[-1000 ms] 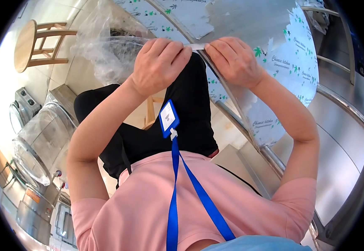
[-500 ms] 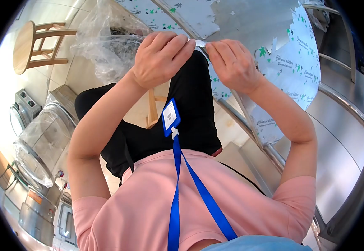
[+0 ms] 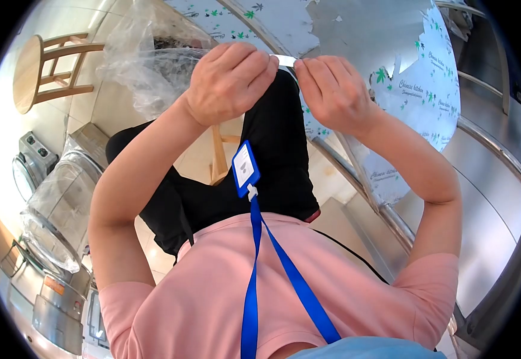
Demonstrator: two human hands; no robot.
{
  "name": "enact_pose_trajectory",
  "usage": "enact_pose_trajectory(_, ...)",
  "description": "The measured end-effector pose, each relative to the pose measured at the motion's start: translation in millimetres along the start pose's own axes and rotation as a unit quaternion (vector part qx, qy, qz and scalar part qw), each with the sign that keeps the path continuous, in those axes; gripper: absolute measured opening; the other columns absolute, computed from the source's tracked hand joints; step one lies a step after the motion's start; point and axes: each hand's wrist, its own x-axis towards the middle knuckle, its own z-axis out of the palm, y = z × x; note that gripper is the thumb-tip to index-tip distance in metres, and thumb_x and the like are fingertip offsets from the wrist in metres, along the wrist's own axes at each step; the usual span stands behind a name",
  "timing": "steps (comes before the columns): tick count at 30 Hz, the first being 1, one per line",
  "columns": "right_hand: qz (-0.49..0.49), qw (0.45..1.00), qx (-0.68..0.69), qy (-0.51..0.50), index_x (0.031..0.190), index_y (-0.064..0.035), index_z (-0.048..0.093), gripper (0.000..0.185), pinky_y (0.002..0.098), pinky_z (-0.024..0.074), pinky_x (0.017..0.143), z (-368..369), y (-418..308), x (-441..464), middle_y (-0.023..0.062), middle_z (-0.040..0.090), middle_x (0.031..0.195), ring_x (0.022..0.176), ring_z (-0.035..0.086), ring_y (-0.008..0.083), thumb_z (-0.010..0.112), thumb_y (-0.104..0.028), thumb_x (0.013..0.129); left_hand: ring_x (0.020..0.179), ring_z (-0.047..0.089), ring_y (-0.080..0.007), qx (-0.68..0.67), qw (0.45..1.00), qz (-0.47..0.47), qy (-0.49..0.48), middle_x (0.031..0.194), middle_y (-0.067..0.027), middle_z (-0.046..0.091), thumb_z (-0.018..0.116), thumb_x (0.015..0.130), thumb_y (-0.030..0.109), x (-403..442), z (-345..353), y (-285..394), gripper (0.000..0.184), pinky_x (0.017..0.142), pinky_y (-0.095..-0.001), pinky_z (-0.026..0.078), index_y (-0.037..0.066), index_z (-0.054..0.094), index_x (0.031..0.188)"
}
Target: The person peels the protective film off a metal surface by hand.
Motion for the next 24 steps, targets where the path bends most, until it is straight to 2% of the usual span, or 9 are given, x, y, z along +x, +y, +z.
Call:
enact_pose_trajectory(12, 0.022, 1.0, -0.006, 0.01, 0.079, 0.0028, 0.065, 0.013, 0.0283, 0.0514, 0.064, 9, 2, 4, 0.0058, 0.055, 0.074, 0.07, 0.057, 0.0189, 0.066, -0.005, 0.068, 0.076, 0.057, -0.0176, -0.01, 1.0, 0.027, 0.006, 0.08, -0.002, 0.055, 0.066, 0.063, 0.009, 6, 1, -18, 0.023, 0.066, -0.0278, 0.049, 0.003, 0.067, 0.086)
enact_pose_trajectory(18, 0.03, 0.999, 0.019, 0.002, 0.088, 0.0034, 0.067, 0.021, 0.0305, 0.054, 0.07, -7, 3, -6, 0.0072, 0.06, 0.084, 0.078, 0.061, 0.0205, 0.068, -0.005, 0.069, 0.075, 0.056, -0.0169, -0.018, 1.0, 0.012, -0.002, 0.078, -0.0017, 0.054, 0.066, 0.063, 0.009, 5, -1, 2, 0.021, 0.066, -0.0274, 0.048, 0.003, 0.067, 0.084)
enact_pose_trajectory(22, 0.043, 0.998, 0.036, -0.029, 0.089, 0.0039, 0.067, 0.021, 0.0307, 0.0546, 0.073, -13, 11, -18, 0.008, 0.061, 0.085, 0.082, 0.062, 0.0223, 0.069, -0.005, 0.07, 0.076, 0.056, -0.0165, -0.017, 1.0, -0.001, 0.021, 0.079, -0.0018, 0.054, 0.066, 0.063, 0.009, 10, 14, 17, 0.019, 0.065, -0.0272, 0.048, 0.003, 0.067, 0.081)
enact_pose_trajectory(24, 0.035, 0.998, 0.036, -0.028, 0.086, 0.0039, 0.067, 0.018, 0.0307, 0.0546, 0.073, -14, 16, -19, 0.008, 0.061, 0.083, 0.082, 0.062, 0.0227, 0.069, -0.005, 0.071, 0.077, 0.057, -0.0176, -0.015, 1.0, -0.016, -0.004, 0.084, -0.0033, 0.057, 0.067, 0.066, 0.007, 12, 14, 23, 0.024, 0.065, -0.0274, 0.049, 0.001, 0.069, 0.089)
